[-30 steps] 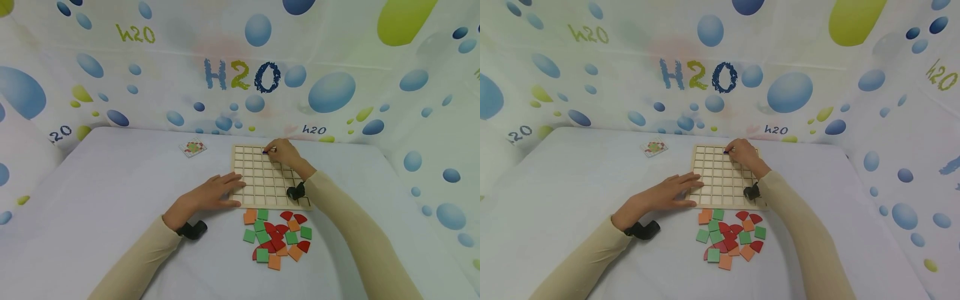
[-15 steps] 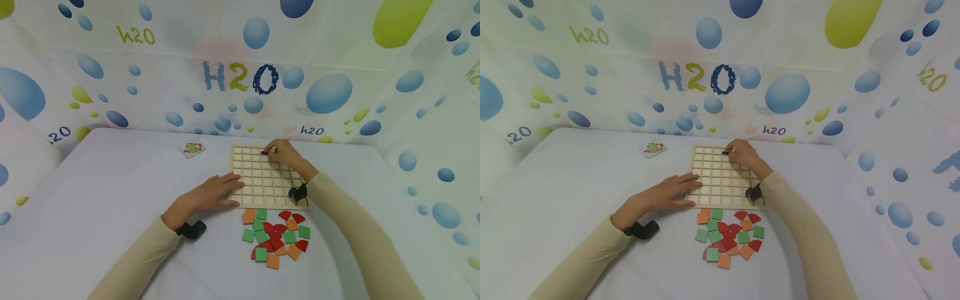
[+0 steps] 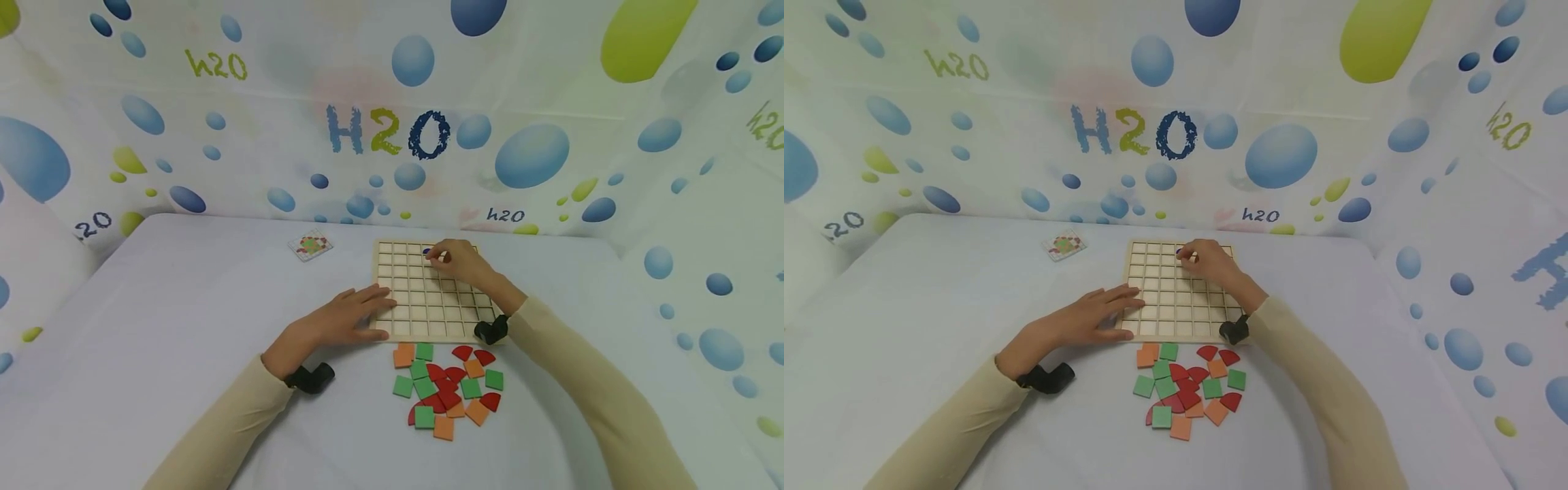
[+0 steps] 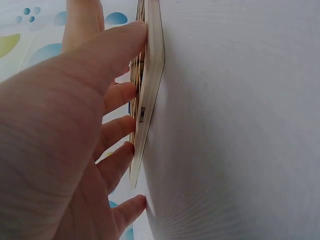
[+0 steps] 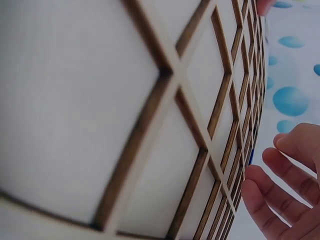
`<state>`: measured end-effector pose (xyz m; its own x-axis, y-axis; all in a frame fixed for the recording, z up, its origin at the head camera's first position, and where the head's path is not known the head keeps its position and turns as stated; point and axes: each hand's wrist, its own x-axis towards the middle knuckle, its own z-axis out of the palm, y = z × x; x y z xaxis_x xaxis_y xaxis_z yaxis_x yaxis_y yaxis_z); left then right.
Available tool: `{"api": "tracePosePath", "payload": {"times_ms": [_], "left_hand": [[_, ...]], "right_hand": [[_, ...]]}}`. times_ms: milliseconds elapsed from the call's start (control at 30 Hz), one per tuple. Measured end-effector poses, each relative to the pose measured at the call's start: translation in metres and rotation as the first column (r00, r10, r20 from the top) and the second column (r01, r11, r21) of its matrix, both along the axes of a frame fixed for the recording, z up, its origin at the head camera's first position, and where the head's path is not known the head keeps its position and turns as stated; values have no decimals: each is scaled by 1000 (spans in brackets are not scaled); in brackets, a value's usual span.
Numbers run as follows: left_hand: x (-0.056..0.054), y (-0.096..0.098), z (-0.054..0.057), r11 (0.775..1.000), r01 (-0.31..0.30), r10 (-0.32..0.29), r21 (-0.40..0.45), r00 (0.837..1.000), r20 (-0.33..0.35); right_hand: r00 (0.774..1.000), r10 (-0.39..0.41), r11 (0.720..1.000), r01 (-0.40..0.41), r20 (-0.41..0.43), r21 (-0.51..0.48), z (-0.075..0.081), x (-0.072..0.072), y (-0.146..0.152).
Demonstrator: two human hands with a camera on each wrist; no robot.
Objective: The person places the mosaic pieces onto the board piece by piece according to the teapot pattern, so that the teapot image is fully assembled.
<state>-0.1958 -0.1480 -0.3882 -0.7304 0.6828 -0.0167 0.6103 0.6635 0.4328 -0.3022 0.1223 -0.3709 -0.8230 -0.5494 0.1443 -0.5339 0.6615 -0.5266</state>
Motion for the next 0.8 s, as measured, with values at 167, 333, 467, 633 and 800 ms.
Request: {"api": "tracePosePath", "payload": {"times_ms": [167, 333, 467, 633, 800], "left_hand": [[2, 0, -1, 1000, -1, 1, -1, 1000, 1], [2, 0, -4, 1000, -2, 2, -2, 1000, 5], [1, -1, -4, 1000, -4, 4, 3, 1000, 5], [1, -3, -4, 1000, -7, 6, 10, 1000, 14], [1, -2, -4, 1000, -3, 3, 5, 1000, 19]], "right_hand": [[999, 40, 999, -40, 22, 22, 1, 11, -2], [996, 86, 996, -87, 23, 29, 4, 21, -5], [991, 136, 991, -136, 18, 15, 7, 30, -9], [979, 205, 979, -205, -5, 19, 9, 43, -14], [970, 244, 967, -243, 2, 77, 11, 60, -22]]}}
